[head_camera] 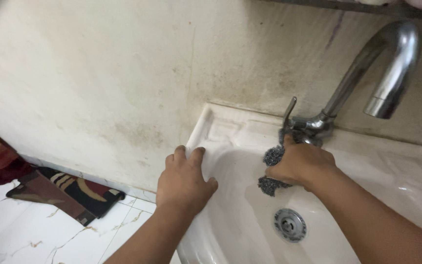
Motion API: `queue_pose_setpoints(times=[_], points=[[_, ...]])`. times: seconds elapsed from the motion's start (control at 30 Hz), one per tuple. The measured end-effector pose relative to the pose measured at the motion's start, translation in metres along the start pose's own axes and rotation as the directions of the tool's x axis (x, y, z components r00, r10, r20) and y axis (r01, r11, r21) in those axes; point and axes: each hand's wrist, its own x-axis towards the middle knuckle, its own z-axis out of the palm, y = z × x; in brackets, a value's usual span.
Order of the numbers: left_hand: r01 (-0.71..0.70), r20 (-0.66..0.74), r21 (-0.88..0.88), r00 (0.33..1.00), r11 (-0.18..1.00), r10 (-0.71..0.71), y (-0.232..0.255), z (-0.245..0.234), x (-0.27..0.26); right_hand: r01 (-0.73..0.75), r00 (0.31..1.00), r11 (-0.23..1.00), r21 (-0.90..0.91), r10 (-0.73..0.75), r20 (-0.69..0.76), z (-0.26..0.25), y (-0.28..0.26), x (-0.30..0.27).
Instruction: The person scrubs a white ceramic sink with a steel wool pad, focusing on the basin, rim, and faucet base. After scrubbing, the person turns on the tap and rinses their hands and the sink surface under running water.
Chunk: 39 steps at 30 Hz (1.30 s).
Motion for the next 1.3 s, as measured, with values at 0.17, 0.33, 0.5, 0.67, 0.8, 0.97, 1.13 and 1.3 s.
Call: queue_pose_setpoints(times=[0.17, 0.33, 0.5, 0.67, 0.8, 0.97, 1.13, 1.3], points=[[-0.051, -0.055, -0.003, 0.997, 0.999, 0.051, -0.005, 0.005, 0.001, -0.008, 0.998, 0.98, 0.2, -0.006, 0.067, -0.02, -0.003, 0.024], [-0.036, -0.011, -0.011, 0.999, 0.999, 0.036, -0.004, 0.004, 0.001, 0.071, 0.989, 0.997, -0.023, -0.074, -0.131, 0.013, 0.008, 0.021], [-0.052, -0.042, 0.013, 0.998, 0.999, 0.053, -0.005, 0.006, 0.002, 0.045, 0.998, 0.999, -0.006, -0.045, -0.054, 0.013, 0.015, 0.014], [-0.028, -0.035, 0.008, 0.999, 1.0, 0.028, -0.004, 0.006, 0.0, 0.008, 1.0, 0.978, 0.207, -0.005, -0.014, -0.019, 0.003, 0.018], [-0.03, -0.035, 0.026, 0.999, 0.999, 0.031, -0.002, 0.003, 0.001, 0.063, 0.992, 0.998, 0.03, -0.059, -0.116, 0.011, 0.01, 0.012], [-0.014, -0.019, 0.009, 1.0, 1.0, 0.014, -0.002, 0.002, -0.001, 0.101, 0.98, 0.995, -0.011, -0.101, -0.172, 0.027, 0.016, 0.01], [0.002, -0.005, 0.016, 1.0, 1.0, -0.002, 0.001, -0.001, -0.003, -0.009, 1.0, 0.973, 0.229, 0.01, -0.001, -0.013, 0.002, 0.022], [0.003, 0.005, 0.024, 1.0, 1.0, -0.003, 0.002, -0.003, -0.003, 0.06, 0.99, 0.995, 0.08, -0.05, -0.129, 0.027, 0.011, 0.007]])
